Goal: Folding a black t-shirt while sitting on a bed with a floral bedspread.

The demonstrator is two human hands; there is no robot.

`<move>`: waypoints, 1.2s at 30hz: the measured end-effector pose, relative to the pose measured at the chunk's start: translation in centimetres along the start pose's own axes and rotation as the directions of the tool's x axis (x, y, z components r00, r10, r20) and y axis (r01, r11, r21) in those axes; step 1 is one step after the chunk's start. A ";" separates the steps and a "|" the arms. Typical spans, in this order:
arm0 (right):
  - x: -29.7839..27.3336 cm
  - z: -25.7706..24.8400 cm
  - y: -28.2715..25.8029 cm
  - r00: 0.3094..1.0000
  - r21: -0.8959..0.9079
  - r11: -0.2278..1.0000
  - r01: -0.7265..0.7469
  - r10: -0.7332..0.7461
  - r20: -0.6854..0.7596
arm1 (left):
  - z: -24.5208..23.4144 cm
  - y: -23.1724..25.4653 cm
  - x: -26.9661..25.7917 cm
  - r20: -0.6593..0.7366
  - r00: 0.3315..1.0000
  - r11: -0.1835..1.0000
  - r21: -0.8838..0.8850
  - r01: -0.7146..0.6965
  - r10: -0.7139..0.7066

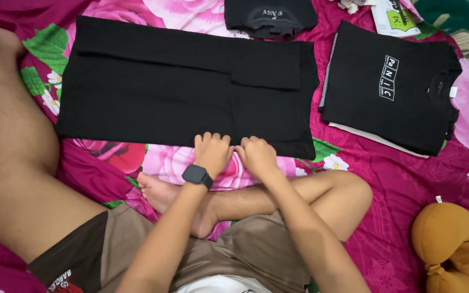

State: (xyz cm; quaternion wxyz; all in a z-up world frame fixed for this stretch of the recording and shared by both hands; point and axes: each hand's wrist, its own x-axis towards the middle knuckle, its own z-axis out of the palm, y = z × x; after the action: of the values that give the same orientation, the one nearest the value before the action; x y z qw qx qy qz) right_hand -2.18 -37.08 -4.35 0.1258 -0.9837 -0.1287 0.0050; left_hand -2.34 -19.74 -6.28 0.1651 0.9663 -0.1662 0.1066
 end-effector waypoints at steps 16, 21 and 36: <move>-0.3 -4.1 13.8 0.743 -0.064 0.900 -0.431 0.394 0.540 | -8.1 -20.7 -2.7 0.265 0.958 0.990 0.110 0.086 -0.112; -0.8 -3.7 18.9 0.633 -0.003 0.830 -0.558 0.428 0.645 | -11.1 -25.6 -3.2 0.393 0.900 0.980 0.128 0.150 -0.189; 5.2 2.1 -10.4 0.954 -0.124 0.972 0.199 -0.221 -0.202 | -10.2 -27.1 -3.0 -0.241 0.848 0.799 0.290 0.528 -0.473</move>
State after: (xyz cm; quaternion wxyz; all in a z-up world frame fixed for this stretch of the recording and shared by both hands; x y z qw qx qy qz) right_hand 0.17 -25.50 -3.66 0.0881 -0.9643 -0.2184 -0.1214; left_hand 3.02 8.88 -5.32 0.0280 0.9778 0.1303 0.1618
